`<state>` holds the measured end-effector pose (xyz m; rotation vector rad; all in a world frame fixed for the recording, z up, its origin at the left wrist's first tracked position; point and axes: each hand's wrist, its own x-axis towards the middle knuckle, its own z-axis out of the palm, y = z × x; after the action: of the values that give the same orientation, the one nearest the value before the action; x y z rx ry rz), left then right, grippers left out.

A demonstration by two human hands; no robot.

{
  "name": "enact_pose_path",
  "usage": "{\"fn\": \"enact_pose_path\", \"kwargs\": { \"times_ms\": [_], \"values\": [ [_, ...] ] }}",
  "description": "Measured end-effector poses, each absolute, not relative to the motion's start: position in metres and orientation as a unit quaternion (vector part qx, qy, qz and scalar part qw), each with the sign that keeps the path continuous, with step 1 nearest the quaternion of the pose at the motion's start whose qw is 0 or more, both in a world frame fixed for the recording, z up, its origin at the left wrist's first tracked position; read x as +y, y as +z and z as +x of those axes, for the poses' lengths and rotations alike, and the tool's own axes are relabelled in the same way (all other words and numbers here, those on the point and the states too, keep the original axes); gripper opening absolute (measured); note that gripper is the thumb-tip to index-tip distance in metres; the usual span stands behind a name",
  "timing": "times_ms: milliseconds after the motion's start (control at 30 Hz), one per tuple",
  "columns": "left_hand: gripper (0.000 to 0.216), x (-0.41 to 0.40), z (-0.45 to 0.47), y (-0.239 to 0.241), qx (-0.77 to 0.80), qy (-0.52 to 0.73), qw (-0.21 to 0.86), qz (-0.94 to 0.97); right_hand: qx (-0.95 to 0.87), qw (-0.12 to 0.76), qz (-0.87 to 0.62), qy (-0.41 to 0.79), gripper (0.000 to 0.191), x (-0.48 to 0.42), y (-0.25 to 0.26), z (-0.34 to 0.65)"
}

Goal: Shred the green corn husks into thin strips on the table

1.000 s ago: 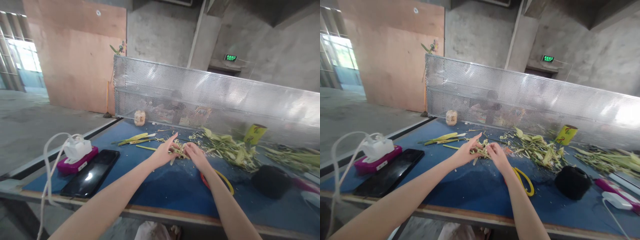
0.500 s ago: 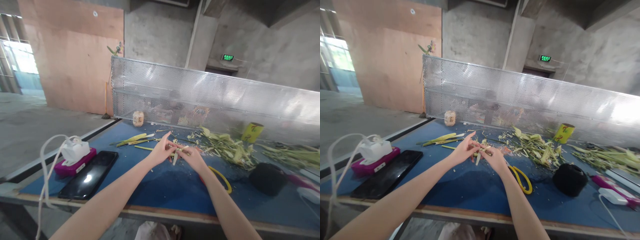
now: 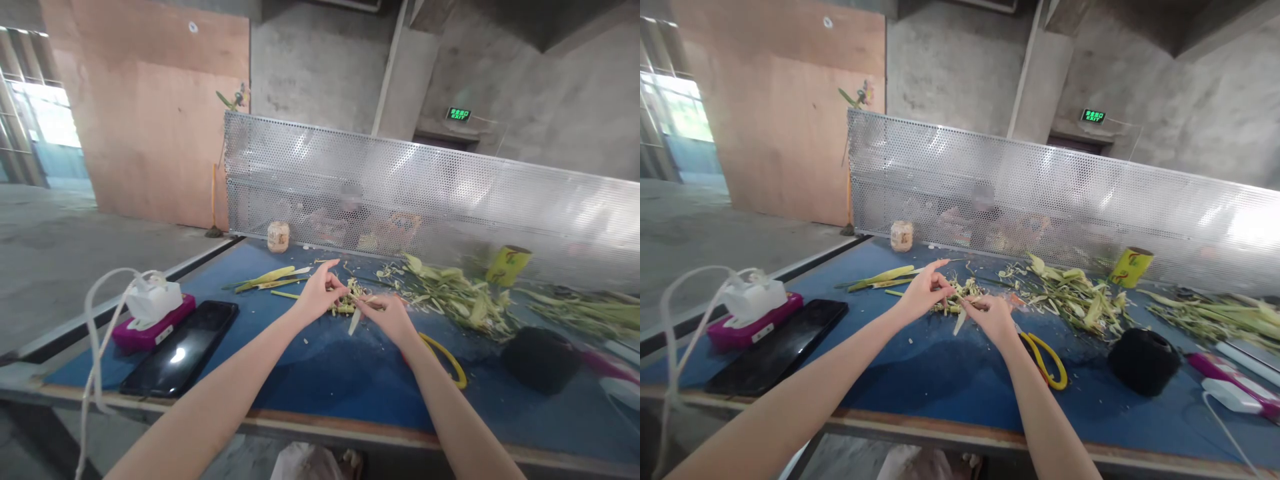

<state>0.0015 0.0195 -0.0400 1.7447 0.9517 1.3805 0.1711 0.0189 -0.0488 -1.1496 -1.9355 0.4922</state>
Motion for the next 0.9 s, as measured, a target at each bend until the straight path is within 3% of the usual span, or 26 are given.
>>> {"fn": "enact_pose_path", "kwargs": {
  "times_ms": [133, 267, 333, 633, 900],
  "values": [
    [0.082, 0.019, 0.001, -0.041, 0.37, 0.546, 0.388, 0.644, -0.759, 0.419, -0.43, 0.253, 0.027, 0.019, -0.047, 0.171],
    [0.102, 0.017, 0.003, -0.049, 0.37, 0.453, 0.488, 0.648, -0.741, 0.442, -0.399, 0.311, 0.03, 0.021, -0.05, 0.171],
    [0.1, 0.016, 0.005, -0.052, 0.351, 0.398, 0.503, 0.682, -0.736, 0.451, -0.398, 0.309, 0.031, 0.022, -0.051, 0.17],
    [0.093, 0.009, 0.015, -0.052, 0.345, 0.37, 0.535, 0.677, -0.704, 0.495, -0.416, 0.293, 0.028, 0.024, -0.051, 0.17],
    [0.094, 0.006, 0.011, -0.05, 0.399, 0.388, 0.408, 0.724, -0.728, 0.445, -0.428, 0.297, 0.034, 0.03, -0.048, 0.176]
  ]
}}
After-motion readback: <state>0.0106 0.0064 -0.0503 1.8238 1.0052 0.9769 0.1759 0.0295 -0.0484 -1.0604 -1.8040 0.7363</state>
